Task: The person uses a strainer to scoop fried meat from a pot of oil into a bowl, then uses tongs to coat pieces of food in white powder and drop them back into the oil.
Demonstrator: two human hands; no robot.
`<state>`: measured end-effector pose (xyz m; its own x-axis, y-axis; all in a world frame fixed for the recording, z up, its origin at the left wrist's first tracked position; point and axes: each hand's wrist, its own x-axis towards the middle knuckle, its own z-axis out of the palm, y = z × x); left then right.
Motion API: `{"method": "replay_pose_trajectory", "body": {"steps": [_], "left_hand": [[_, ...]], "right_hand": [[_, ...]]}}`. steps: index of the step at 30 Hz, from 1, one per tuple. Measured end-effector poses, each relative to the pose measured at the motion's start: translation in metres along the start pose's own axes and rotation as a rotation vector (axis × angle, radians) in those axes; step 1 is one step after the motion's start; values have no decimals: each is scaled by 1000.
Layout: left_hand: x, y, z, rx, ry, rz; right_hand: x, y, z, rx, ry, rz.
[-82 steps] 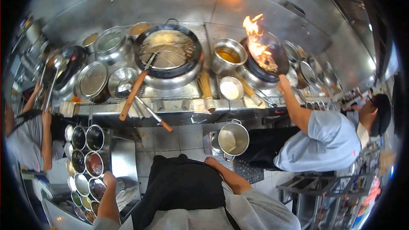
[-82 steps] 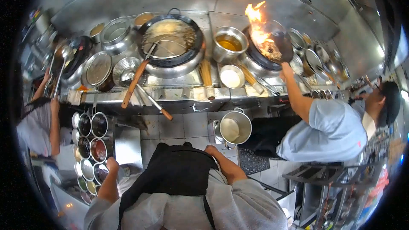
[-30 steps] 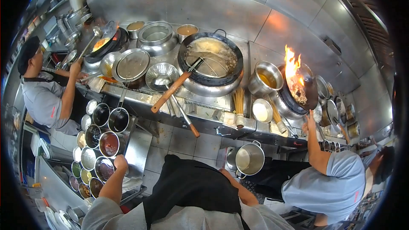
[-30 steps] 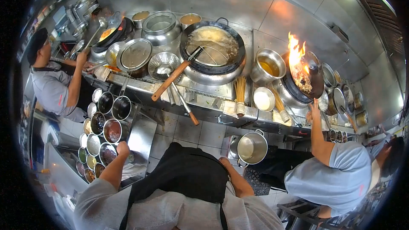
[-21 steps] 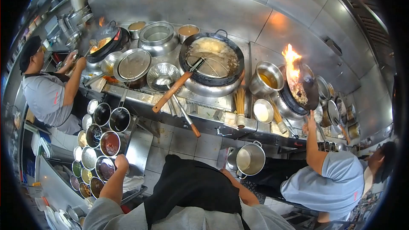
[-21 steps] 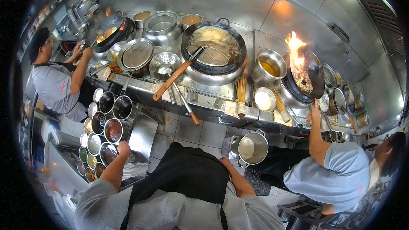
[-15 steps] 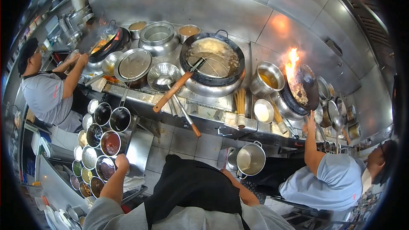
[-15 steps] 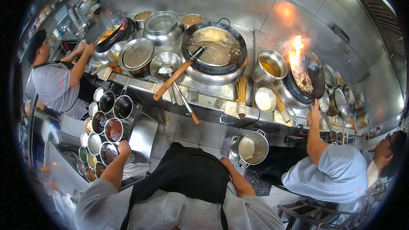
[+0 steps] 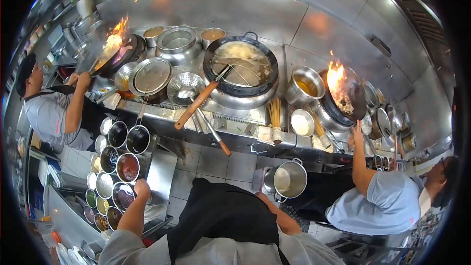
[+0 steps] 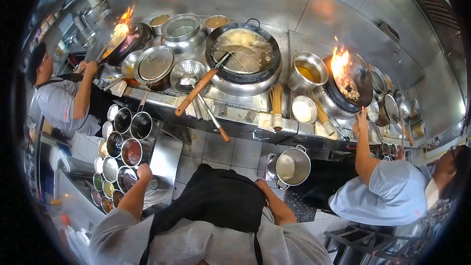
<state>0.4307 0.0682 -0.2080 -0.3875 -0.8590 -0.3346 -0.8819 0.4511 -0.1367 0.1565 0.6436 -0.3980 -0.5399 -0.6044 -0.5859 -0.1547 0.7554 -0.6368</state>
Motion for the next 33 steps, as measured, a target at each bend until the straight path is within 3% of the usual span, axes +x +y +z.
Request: {"method": "replay_pose_trajectory", "body": {"steps": [3, 5, 9, 11, 13, 15, 16, 18, 19, 20, 23, 25, 29, 33], "left_hand": [[4, -5, 11, 19, 28, 32], [11, -12, 21, 8, 58, 81], [10, -9, 11, 45, 34, 103], [14, -14, 17, 15, 78, 126], [22, -21, 32, 77, 187, 163], [13, -11, 15, 110, 148, 161], [14, -16, 17, 120, 166, 198], [20, -16, 21, 92, 141, 154], [21, -17, 20, 95, 117, 167], [20, -18, 19, 98, 94, 177], [24, -24, 26, 92, 150, 231], [32, -25, 36, 90, 158, 214], [23, -20, 27, 62, 160, 153], [22, -21, 29, 73, 151, 158]], "right_hand": [[3, 1, 1, -52, 13, -49], [0, -2, -1, -304, -6, -209], [4, -11, 11, -107, 102, 150], [22, 9, 21, -225, 48, 43], [5, -19, 11, -271, 5, 88], [39, 10, 40, -147, 63, 249], [73, 54, 67, -153, 52, 209], [15, -9, 22, -183, 94, 164], [39, 21, 36, -253, -40, 100], [31, 11, 30, -253, -42, 100], [-10, -46, -1, -101, -52, 239], [-22, -57, -6, -104, 91, 218], [-7, -40, 0, -209, -11, 156], [-3, -34, 3, -171, 30, 152]]}}
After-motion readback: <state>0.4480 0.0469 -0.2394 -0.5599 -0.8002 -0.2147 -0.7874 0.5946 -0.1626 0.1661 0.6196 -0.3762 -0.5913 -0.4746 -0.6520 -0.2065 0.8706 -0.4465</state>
